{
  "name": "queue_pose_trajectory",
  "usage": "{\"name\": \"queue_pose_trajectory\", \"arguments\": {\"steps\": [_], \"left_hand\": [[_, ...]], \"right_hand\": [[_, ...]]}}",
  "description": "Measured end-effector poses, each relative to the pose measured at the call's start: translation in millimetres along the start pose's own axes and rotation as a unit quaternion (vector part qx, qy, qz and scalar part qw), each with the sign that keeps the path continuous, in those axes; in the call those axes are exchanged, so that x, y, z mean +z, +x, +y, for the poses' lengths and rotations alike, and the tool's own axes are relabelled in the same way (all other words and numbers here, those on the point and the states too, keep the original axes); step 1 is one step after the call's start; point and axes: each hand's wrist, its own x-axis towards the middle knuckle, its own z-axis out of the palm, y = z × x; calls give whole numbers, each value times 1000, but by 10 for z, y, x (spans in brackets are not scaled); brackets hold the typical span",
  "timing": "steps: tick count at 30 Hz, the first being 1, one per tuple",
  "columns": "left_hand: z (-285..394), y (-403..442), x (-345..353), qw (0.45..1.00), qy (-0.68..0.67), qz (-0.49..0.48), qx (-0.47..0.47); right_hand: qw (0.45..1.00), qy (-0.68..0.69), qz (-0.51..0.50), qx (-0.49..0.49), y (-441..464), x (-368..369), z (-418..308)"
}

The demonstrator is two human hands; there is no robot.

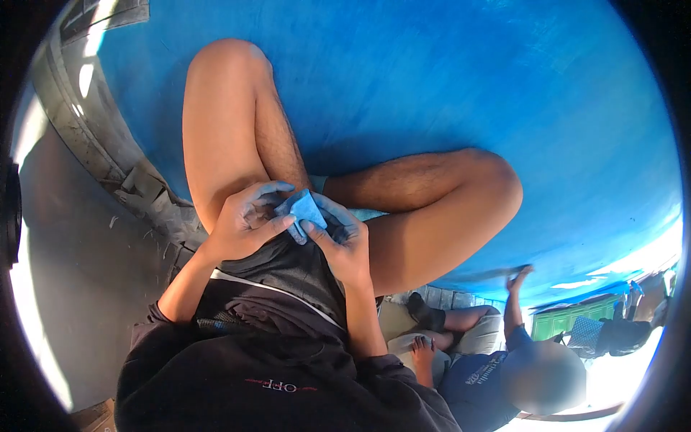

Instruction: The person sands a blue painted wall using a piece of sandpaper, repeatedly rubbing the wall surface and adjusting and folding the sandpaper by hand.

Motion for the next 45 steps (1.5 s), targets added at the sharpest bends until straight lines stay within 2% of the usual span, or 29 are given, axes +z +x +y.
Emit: {"name": "queue_pose_trajectory", "arguments": {"steps": [1, 3, 7, 9, 12, 16, 18, 20, 22, 26, 28, 29, 31, 33, 35, 37, 39, 40, 43, 45], "left_hand": [[-24, 0, 5, 1000, 0, -1, -1], [-92, 12, -1, 999, 8, -13, 29], [-68, 19, -14, 998, 37, -21, 47], [-59, 24, -6, 998, 50, -10, 41], [-108, 15, -18, 999, 46, -16, 25], [-138, 46, 3, 1000, 21, 3, 18], [-230, 42, -17, 997, 53, 6, 50], [-179, 22, 36, 998, 39, 16, 36], [-143, 42, 52, 999, 27, 27, 36], [-183, 32, 33, 994, 73, 43, 70], [-192, 29, 30, 992, 75, 44, 86], [-183, 20, 21, 993, 84, 36, 72], [-160, 32, 18, 992, 97, 29, 70], [-154, 9, 1, 996, 69, 18, 49], [-170, -19, 0, 994, 73, 28, 74], [-162, 49, 33, 992, 81, 24, 90], [-155, 21, -17, 993, 85, -8, 81], [-165, 7, -51, 993, 79, -28, 79], [-185, -24, -109, 985, 125, -53, 106], [-72, -61, -128, 992, 108, -57, 40]], "right_hand": [[1000, 1, 1, 0, -10, -13, -3], [994, 99, -13, 53, 0, -34, -3], [994, 80, -14, 67, 24, -52, 15], [985, 133, 1, 108, 19, -26, -6], [970, 210, 18, 125, 24, -32, 5], [975, 199, 3, 103, 30, -238, 274], [978, 184, 33, 96, 21, -312, 403], [975, 196, 1, 106, -13, -272, 286], [949, 272, 79, 137, 17, -225, 228], [940, 304, 46, 149, 19, -166, 112], [976, 179, 15, 123, 20, -233, 170], [977, 177, 13, 117, 18, -244, 175], [985, 85, 34, 143, -5, -244, 149], [992, 37, 20, 121, -2, -239, 77], [991, -43, 9, 127, -20, -222, -123], [994, -49, 15, 92, -33, -413, 94], [975, -215, -47, 44, -45, -368, -205], [967, -238, -78, 55, -53, -256, -441], [945, -273, -178, -21, -1, -146, -559], [927, -306, -203, -78, 74, -142, -627]]}}
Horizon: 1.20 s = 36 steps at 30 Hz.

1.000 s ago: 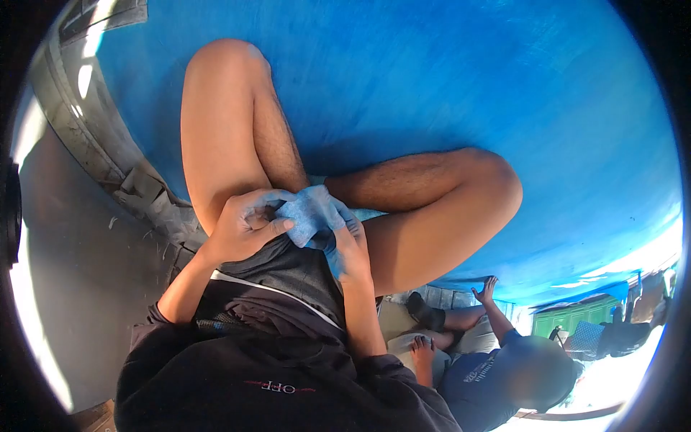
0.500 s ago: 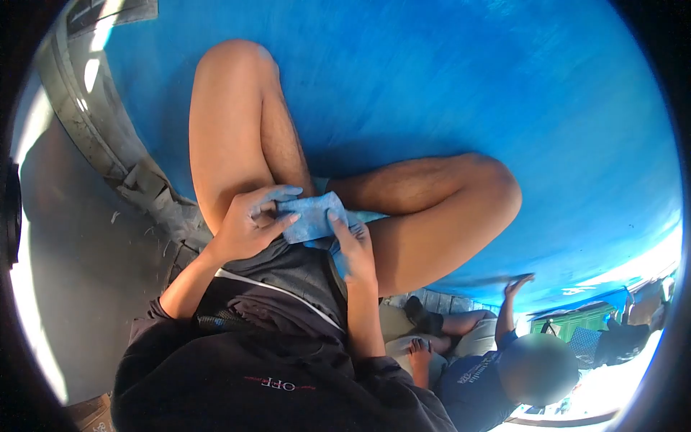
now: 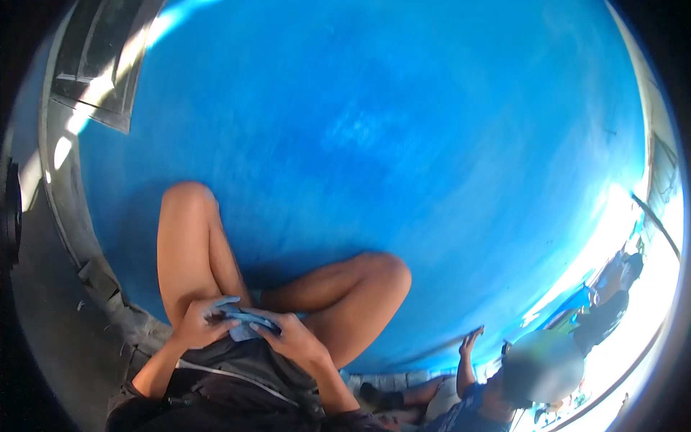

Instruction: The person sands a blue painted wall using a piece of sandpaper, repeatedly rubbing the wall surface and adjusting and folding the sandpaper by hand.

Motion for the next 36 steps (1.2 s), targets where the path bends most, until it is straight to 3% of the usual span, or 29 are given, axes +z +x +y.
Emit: {"name": "queue_pose_trajectory", "arguments": {"steps": [2, 4, 6, 7, 8, 10, 14, 16, 17, 19, 23, 27, 29, 31, 33, 34, 35, 36], "left_hand": [[148, 24, 50, 996, -40, 65, 38], [92, 38, 139, 982, -147, 115, 28], [49, 44, 91, 991, -94, 84, 55], [28, 33, 85, 995, -45, 49, 70], [9, 24, 90, 996, -39, 49, 59], [-79, 3, 82, 998, -17, 36, 59], [73, 16, 74, 994, 66, 35, 75], [38, 17, 78, 993, 77, 33, 80], [7, 20, 89, 993, 79, 32, 80], [19, 20, 95, 994, 57, 48, 83], [62, 21, 130, 991, 99, 41, 85], [42, 18, 163, 992, 71, 47, 98], [-18, 8, 137, 990, 99, 33, 96], [4, -6, 165, 988, 120, 22, 92], [94, -22, 171, 987, 135, 23, 86], [34, 5, 192, 986, 131, 32, 96], [-80, 1, 232, 962, 204, 48, 172], [-186, -9, 251, 928, 277, 61, 243]], "right_hand": [[991, -123, 44, 40, 83, -168, -239], [959, -199, 196, -50, 215, -475, -589], [858, -335, 377, -96, 408, -841, -1002], [813, -298, 464, -190, 588, -1063, -1036], [767, -296, 535, -196, 711, -1304, -1121], [610, -337, 630, -344, 1109, -1736, -1274], [594, -451, 583, -322, 1600, -2155, -1078], [645, -570, 464, -209, 1837, -2098, -856], [643, -565, 469, -217, 1899, -2103, -756], [657, -614, 376, -223, 1884, -2016, -558], [659, -633, 349, -209, 1790, -2044, -576], [627, -636, 407, -193, 1848, -2241, -601], [605, -553, 537, -199, 1919, -2308, -566], [612, -575, 494, -226, 1832, -2156, -542], [632, -706, 241, -210, 1694, -2073, -593], [648, -688, 265, -192, 1668, -2126, -666], [640, -693, 262, -202, 1742, -2215, -670], [638, -627, 400, -203, 1845, -2327, -600]]}}
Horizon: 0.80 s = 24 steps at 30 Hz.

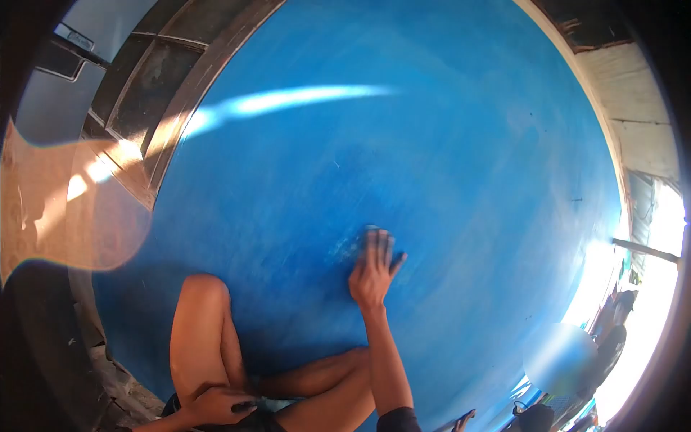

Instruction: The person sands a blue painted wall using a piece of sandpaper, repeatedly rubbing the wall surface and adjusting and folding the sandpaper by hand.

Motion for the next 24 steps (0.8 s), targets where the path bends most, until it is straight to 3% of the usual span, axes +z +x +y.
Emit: {"name": "queue_pose_trajectory", "arguments": {"steps": [1, 3, 5, 7, 9, 10, 11, 13, 15, 16, 18, 19, 21, 22, 24], "left_hand": [[-20, -38, 24, 1000, -3, 5, 0], [-14, -124, 89, 976, 155, -61, 141], [-69, -219, 201, 975, 151, -88, 140], [-216, -314, 405, 971, 163, -112, 132], [-425, -472, 723, 973, 168, -64, 141], [-401, -483, 753, 975, 163, -78, 130], [-314, -419, 749, 967, 179, -141, 115], [-169, -240, 736, 952, 165, -248, 65], [-70, -21, 772, 939, 138, -315, -24], [-37, 35, 819, 927, 137, -341, -75], [-83, -8, 985, 922, 51, -347, -166], [-114, -96, 1054, 911, 45, -370, -174], [-201, -279, 1115, 928, 100, -349, -80], [-206, -352, 1137, 921, 102, -367, -80], [-259, -391, 1126, 955, 114, -255, -103]], "right_hand": [[989, 14, 97, 114, 55, -21, -29], [991, -22, 80, 101, -36, -65, -176], [996, -3, -60, -59, -175, -88, -246], [994, 5, -61, -89, -149, -12, -184], [995, -12, 53, 82, -86, 30, -105], [984, 9, 114, 134, -66, 117, -96], [984, 12, 98, 147, -91, 80, -187], [1000, -8, -16, -2, -168, -22, -329], [996, -13, -42, -82, -215, 2, -209], [999, -37, -40, -6, -125, -42, -175], [986, -2, 120, 119, -56, 117, -4], [985, -3, 100, 138, -126, 156, -31], [997, 10, 65, 50, -222, 93, -153], [996, 9, 59, 69, -255, 20, -119], [998, -27, -24, -51, -209, -67, -27]]}}
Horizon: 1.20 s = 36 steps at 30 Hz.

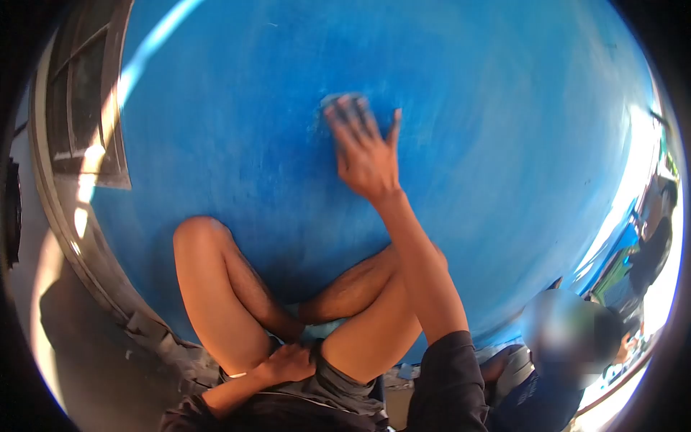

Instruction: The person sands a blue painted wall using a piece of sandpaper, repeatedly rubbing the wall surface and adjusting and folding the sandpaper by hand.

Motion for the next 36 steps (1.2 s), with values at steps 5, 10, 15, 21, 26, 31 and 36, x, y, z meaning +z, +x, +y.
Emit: {"name": "queue_pose_trajectory", "arguments": {"steps": [5, 10, 15, 21, 26, 31, 36], "left_hand": [[9, -3, -289, 955, 182, -59, 227], [-231, 42, -144, 938, 131, 46, 318], [-176, 40, -213, 976, 59, -96, 184], [-105, 91, -171, 983, 108, -101, 106], [-44, 114, -294, 978, 111, -159, 77], [-1, 133, -409, 970, 119, -159, 139], [-195, 67, -184, 981, 98, -158, 58]], "right_hand": [[968, 24, 145, 203, -27, 136, -48], [975, 39, 146, 162, -87, 174, -160], [969, 56, 172, 167, -103, 159, -163], [971, 46, 150, 178, -120, 124, -161], [973, 58, 138, 179, -154, 149, -169], [972, 54, 134, 183, -156, 132, -189], [959, 83, 160, 218, -145, 121, -199]]}}
